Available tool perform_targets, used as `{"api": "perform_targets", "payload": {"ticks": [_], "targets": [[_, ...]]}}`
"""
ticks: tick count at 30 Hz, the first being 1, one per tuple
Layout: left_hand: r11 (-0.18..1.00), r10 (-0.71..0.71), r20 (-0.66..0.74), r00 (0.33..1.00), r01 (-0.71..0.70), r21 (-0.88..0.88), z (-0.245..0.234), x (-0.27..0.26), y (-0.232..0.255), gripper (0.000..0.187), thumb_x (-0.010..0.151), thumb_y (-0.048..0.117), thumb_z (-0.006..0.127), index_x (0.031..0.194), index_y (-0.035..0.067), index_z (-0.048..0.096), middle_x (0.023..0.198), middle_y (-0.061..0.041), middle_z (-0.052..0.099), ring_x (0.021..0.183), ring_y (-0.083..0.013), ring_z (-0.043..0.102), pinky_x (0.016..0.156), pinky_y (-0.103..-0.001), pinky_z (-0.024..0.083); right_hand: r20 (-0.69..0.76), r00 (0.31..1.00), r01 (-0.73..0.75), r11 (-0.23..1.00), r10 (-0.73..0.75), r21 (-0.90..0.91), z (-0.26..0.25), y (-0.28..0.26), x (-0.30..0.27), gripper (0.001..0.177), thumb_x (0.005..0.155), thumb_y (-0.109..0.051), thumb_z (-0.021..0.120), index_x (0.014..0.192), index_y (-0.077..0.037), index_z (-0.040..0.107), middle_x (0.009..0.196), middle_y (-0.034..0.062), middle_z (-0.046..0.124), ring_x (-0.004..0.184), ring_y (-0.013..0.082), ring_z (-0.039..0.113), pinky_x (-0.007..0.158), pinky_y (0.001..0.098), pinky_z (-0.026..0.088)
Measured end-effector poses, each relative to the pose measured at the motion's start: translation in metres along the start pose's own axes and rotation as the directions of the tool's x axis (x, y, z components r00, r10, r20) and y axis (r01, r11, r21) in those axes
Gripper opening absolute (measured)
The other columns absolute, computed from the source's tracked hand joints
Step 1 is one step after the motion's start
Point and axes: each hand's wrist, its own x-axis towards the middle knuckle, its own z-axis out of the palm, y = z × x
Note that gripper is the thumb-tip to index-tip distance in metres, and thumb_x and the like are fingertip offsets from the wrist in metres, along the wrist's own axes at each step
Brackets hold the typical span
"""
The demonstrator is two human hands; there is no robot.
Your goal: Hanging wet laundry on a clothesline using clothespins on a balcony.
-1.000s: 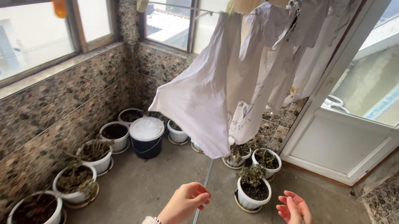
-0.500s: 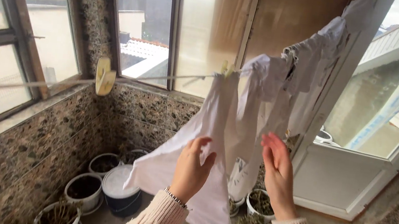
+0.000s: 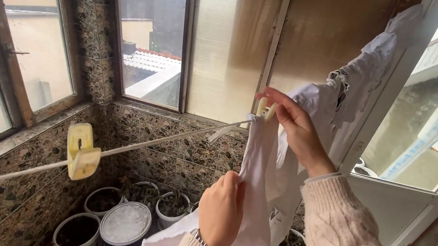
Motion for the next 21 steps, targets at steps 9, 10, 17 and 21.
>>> {"api": "perform_targets", "payload": {"ticks": [9, 10, 17, 21], "targets": [[0.998, -0.058, -0.079, 0.995, 0.061, 0.027, 0.004, -0.012, -0.011, 0.021, 0.107, 0.025, 0.043, 0.092, 0.013, 0.051, 0.078, -0.004, 0.061, 0.062, -0.0259, 0.058, 0.049, -0.041, 0.041, -0.017, 0.989, -0.150, 0.988, 0.150, -0.024, -0.004, 0.009, 0.009, 0.049, 0.095, -0.050, 0.056, 0.127, -0.015, 0.072, 0.098, -0.0067, 0.066, 0.093, 0.0086, 0.054, 0.095, 0.0222, 0.035], [0.998, -0.059, -0.080, 0.995, 0.061, 0.028, 0.000, -0.015, -0.006, 0.021, 0.107, 0.025, 0.043, 0.092, 0.013, 0.051, 0.078, -0.004, 0.061, 0.062, -0.0259, 0.058, 0.049, -0.041, 0.041, -0.016, 0.989, -0.150, 0.988, 0.150, -0.023, -0.002, 0.010, 0.010, 0.049, 0.095, -0.050, 0.056, 0.127, -0.015, 0.072, 0.098, -0.0067, 0.066, 0.093, 0.0086, 0.054, 0.095, 0.0222, 0.035], [1.000, 0.001, -0.143, 0.990, 0.003, 0.028, 0.020, -0.037, -0.021, 0.026, 0.093, 0.021, 0.064, 0.115, 0.011, 0.053, 0.093, -0.008, 0.067, 0.076, -0.0238, 0.066, 0.061, -0.037, 0.051, -0.175, 0.981, -0.058, 0.992, 0.077, 0.110, 0.001, 0.016, 0.015, 0.037, 0.093, -0.039, 0.066, 0.116, -0.010, 0.072, 0.109, 0.0027, 0.074, 0.103, 0.0121, 0.064, 0.101, 0.0264, 0.044], [0.999, 0.050, -0.127, 0.991, -0.051, -0.006, 0.022, -0.043, -0.030, 0.016, 0.095, 0.007, 0.054, 0.110, 0.013, 0.057, 0.095, -0.004, 0.073, 0.071, -0.0279, 0.070, 0.053, -0.038, 0.048, -0.255, 0.961, -0.072, 0.985, 0.110, 0.157, -0.002, 0.009, 0.017, 0.035, 0.092, -0.040, 0.067, 0.110, -0.011, 0.074, 0.102, 0.0019, 0.076, 0.110, 0.0192, 0.069, 0.114, 0.0399, 0.047]]}}
